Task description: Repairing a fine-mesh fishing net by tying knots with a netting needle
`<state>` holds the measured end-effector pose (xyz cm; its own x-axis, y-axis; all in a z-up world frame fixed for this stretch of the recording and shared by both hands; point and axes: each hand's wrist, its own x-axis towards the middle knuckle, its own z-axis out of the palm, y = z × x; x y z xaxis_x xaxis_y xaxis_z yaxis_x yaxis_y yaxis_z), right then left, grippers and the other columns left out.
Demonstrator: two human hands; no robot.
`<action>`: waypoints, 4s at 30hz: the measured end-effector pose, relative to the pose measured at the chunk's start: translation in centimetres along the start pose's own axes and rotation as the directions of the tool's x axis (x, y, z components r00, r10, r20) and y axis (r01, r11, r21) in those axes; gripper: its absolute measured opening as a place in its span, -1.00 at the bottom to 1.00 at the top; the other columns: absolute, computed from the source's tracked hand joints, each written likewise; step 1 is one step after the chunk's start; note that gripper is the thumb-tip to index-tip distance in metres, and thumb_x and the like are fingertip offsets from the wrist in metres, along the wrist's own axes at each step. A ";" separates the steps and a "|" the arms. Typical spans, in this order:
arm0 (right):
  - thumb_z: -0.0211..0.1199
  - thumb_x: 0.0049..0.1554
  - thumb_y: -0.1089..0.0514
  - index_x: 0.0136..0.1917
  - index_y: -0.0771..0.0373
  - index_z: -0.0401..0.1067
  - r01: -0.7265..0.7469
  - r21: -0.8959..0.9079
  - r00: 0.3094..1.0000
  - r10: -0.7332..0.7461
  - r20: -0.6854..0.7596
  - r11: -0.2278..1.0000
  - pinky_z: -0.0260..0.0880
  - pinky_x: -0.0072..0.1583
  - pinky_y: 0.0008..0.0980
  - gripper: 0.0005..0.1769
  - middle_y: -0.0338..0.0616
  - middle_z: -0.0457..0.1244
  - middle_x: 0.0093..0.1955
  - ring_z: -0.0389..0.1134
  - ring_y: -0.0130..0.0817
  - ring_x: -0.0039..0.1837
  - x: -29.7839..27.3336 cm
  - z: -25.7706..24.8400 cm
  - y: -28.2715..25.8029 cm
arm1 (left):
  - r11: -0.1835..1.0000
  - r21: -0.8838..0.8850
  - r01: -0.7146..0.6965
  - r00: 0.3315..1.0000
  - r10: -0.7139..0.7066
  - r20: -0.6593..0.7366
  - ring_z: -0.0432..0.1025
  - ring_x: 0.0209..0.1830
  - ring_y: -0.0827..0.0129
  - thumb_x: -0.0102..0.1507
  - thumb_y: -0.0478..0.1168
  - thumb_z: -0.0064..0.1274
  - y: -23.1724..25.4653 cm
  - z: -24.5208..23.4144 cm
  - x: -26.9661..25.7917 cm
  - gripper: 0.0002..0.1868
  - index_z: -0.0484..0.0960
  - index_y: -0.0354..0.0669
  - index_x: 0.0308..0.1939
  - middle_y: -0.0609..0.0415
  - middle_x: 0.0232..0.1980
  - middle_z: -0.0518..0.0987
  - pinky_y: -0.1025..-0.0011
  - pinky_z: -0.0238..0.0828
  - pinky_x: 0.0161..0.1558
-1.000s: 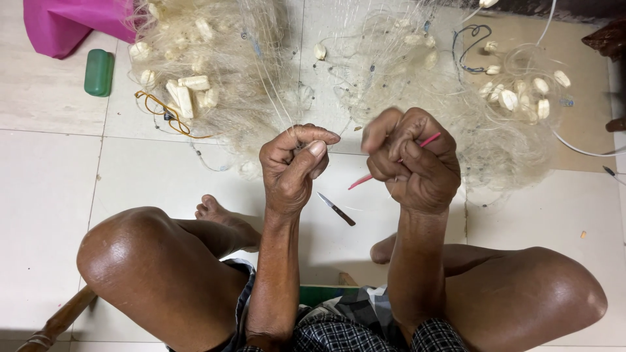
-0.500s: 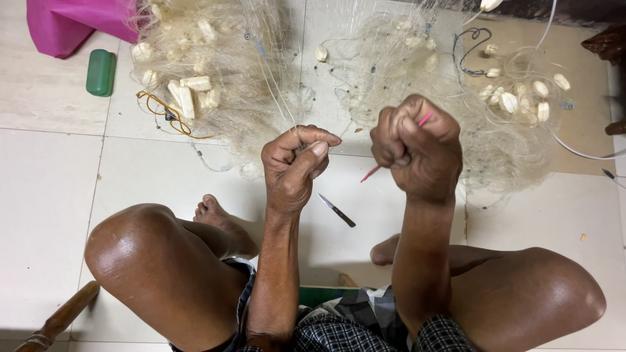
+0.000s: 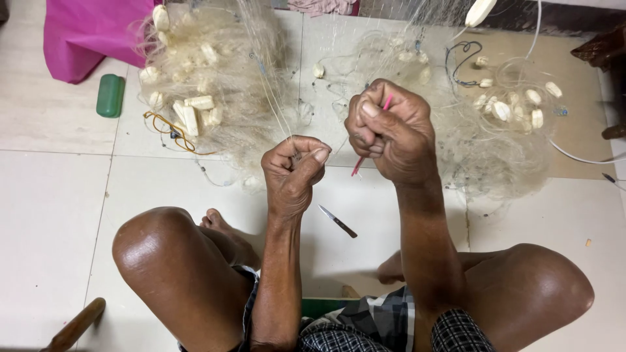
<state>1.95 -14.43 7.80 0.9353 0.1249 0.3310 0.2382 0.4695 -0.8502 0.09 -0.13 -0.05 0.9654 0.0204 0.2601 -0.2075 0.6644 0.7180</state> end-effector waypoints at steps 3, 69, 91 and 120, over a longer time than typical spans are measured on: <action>0.03 0.15 0.27 -0.27 0.40 0.18 0.000 -0.007 1.000 0.000 0.012 1.000 -0.05 -0.54 -0.65 -0.82 -0.15 -0.02 -0.55 -0.12 -0.65 -0.55 0.2 0.4 0.3 | 1.000 -0.024 -0.010 1.000 0.010 -0.023 0.01 -0.76 0.65 0.10 -0.51 0.08 -0.5 -0.1 0.1 -0.93 0.55 -0.56 -0.38 0.13 -0.76 0.19 0.63 -0.03 -0.73; 0.16 0.08 0.15 -0.17 0.29 0.42 -0.797 -0.238 0.603 0.717 -0.350 0.555 0.39 -0.41 -0.53 -0.85 -0.19 0.17 -0.37 0.28 -0.44 -0.32 -12.5 -16.8 13.3 | 0.950 0.311 -0.020 0.995 0.051 -0.090 0.15 -0.59 0.72 0.08 -0.45 0.20 2.3 -0.8 0.3 -0.95 0.64 -0.38 -0.40 0.16 -0.66 0.34 0.68 0.19 -0.51; 0.34 0.05 0.07 -0.30 0.26 0.36 0.288 -0.711 0.946 -0.308 0.106 0.641 0.12 -0.47 -0.52 -0.73 -0.17 0.10 -0.50 0.09 -0.41 -0.52 -4.3 1.5 4.3 | 0.990 0.099 -0.098 0.994 0.103 -0.042 0.14 -0.78 0.65 0.08 -0.43 0.16 2.8 0.2 -0.2 -0.87 0.56 -0.53 -0.43 0.06 -0.76 0.27 0.68 0.13 -0.71; -0.13 0.28 0.09 -0.45 0.24 0.27 -0.008 -0.342 1.000 0.016 0.020 0.940 0.06 -0.45 -0.65 -0.51 -0.24 -0.02 -0.60 -0.06 -0.61 -0.51 -4.8 1.4 5.3 | 0.979 0.166 -0.118 0.993 0.113 0.041 0.16 -0.57 0.61 0.10 -0.41 0.16 4.0 2.3 -0.3 -0.91 0.59 -0.44 -0.42 0.13 -0.67 0.26 0.62 0.17 -0.48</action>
<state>-1.65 -11.30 2.24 0.9335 0.1504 0.3256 0.3057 0.1414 -0.9416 -1.42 0.80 4.24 0.9284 0.0651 0.3657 -0.3438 0.5237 0.7795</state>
